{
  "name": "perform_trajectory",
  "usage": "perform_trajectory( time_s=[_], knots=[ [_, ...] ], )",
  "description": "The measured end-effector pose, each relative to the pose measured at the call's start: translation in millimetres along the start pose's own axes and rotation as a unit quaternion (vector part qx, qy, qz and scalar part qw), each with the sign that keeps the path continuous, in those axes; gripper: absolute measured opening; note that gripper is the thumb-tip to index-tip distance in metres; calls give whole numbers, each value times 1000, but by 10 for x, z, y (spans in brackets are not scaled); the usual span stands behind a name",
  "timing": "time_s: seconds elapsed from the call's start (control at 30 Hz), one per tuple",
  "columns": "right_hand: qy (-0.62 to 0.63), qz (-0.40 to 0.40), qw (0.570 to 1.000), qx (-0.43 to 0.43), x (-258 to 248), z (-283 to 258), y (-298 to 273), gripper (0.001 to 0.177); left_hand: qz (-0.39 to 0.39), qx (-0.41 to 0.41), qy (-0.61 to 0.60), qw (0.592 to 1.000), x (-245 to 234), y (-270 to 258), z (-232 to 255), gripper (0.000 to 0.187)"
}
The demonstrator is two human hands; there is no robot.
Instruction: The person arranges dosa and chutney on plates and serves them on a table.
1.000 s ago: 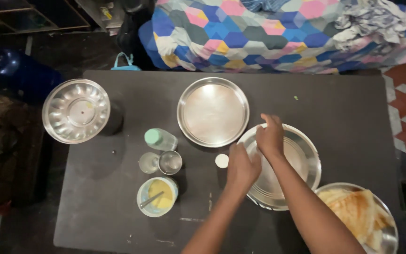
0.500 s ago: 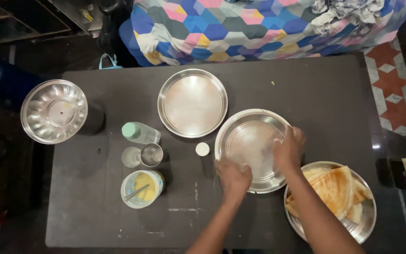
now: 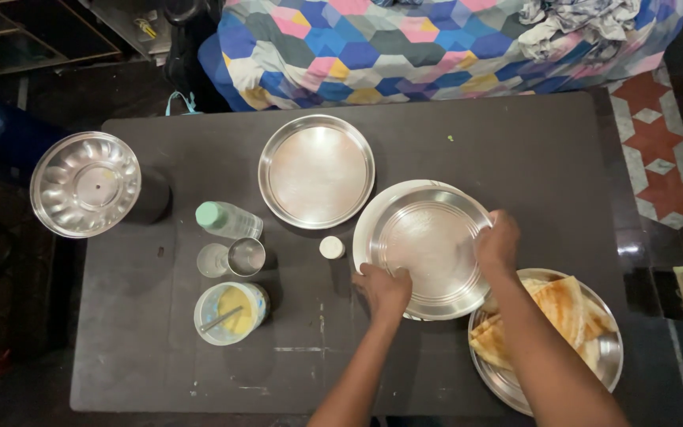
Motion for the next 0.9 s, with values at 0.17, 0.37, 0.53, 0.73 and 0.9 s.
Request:
perform_trajectory(
  time_s=[0.17, 0.37, 0.53, 0.73, 0.9],
  knots=[
    [64, 22, 996, 63, -331, -211, -53, 21, 59, 85, -12, 995, 89, -45, 76, 76],
    [118, 71, 989, 44, -949, -514, -5, 27, 48, 145, -41, 987, -377, -298, 730, 71],
    [258, -1, 966, -8, -1321, -954, -39, 24, 147, 241, -103, 954, -1129, -578, 947, 58],
    [324, -114, 938, -46, -1526, -2097, -595, 26, 165, 209, -109, 958, -1872, -789, 669, 36],
    [361, -202, 905, -97, -1222, -2804, -1077, 24, 304, 188, -104, 928, -2607, -957, 194, 39]
  ],
)
Point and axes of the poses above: each hand's wrist, its own y-axis towards the middle knuckle, its own x-axis out of the palm, z = x × y, the point moved 8 cm from there along y, towards the middle knuckle, and after that the axes turned 14 degrees about x, right-handed, at the moved point
